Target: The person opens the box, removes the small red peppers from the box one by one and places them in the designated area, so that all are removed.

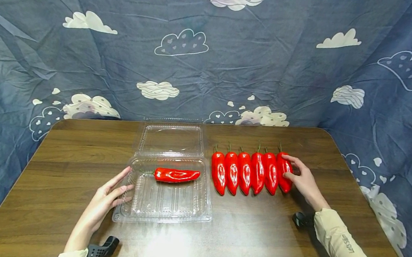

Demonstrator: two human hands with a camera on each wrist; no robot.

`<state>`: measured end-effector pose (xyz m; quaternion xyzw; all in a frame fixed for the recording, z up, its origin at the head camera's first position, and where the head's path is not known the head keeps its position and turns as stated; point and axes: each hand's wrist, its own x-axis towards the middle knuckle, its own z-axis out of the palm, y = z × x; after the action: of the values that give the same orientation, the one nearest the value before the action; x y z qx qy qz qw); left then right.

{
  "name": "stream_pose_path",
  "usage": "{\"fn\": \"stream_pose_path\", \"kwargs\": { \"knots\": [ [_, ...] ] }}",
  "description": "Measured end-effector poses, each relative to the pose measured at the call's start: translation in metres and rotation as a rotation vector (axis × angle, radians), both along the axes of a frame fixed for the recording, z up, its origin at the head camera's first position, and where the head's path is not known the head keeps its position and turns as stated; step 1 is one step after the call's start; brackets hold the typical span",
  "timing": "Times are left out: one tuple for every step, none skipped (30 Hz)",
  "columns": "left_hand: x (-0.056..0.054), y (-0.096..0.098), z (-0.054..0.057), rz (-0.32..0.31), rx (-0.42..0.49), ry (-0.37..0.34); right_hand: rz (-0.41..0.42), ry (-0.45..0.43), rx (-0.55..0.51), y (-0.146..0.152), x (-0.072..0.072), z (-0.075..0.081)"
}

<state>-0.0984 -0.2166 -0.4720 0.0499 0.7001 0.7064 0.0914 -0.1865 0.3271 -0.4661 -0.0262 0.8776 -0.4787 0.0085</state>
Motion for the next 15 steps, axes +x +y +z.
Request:
{"fn": "stream_pose_path", "kwargs": {
  "knots": [
    [0.0001,0.0001,0.0001,0.001,0.002,0.001,0.002,-0.003,0.004,-0.0001,-0.0003,-0.0003],
    [0.0002,0.0001,0.0003,0.001,0.003,0.003,0.004,-0.007,0.011,-0.0002,-0.0008,-0.0006],
    [0.0003,0.0002,0.0005,0.000,0.004,0.005,0.005,-0.012,0.014,-0.0002,-0.0013,-0.0009],
    [0.0003,0.0002,0.0006,-0.001,0.006,0.007,0.006,-0.015,0.016,-0.0003,-0.0017,-0.0011],
    [0.0003,0.0002,0.0008,0.000,0.007,0.008,0.007,-0.019,0.020,-0.0004,-0.0021,-0.0011],
    [0.0004,0.0002,0.0009,-0.001,0.008,0.009,0.009,-0.022,0.020,-0.0006,-0.0023,-0.0011],
    [0.0005,0.0002,0.0010,-0.001,0.007,0.010,0.009,-0.026,0.018,-0.0006,-0.0026,-0.0012],
    [0.0004,0.0001,0.0009,-0.002,0.004,0.010,0.009,-0.032,0.016,-0.0005,-0.0028,-0.0013],
    [0.0004,0.0001,0.0008,-0.004,0.003,0.009,0.009,-0.035,0.014,-0.0003,-0.0029,-0.0013],
    [0.0004,0.0001,0.0008,-0.004,0.000,0.007,0.010,-0.040,0.012,-0.0002,-0.0027,-0.0011],
    [0.0004,0.0002,0.0009,-0.003,-0.001,0.004,0.011,-0.042,0.011,0.0000,-0.0026,-0.0011],
    [0.0004,0.0002,0.0009,-0.002,-0.001,0.002,0.012,-0.042,0.006,0.0004,-0.0025,-0.0012],
    [0.0003,0.0002,0.0009,-0.001,-0.001,0.001,0.012,-0.043,0.004,0.0008,-0.0024,-0.0012],
    [0.0003,0.0001,0.0010,-0.002,-0.002,0.002,0.012,-0.038,0.005,0.0013,-0.0021,-0.0012],
    [0.0002,0.0000,0.0010,-0.001,-0.001,0.001,0.011,-0.035,0.005,0.0016,-0.0018,-0.0013]
  ]
}}
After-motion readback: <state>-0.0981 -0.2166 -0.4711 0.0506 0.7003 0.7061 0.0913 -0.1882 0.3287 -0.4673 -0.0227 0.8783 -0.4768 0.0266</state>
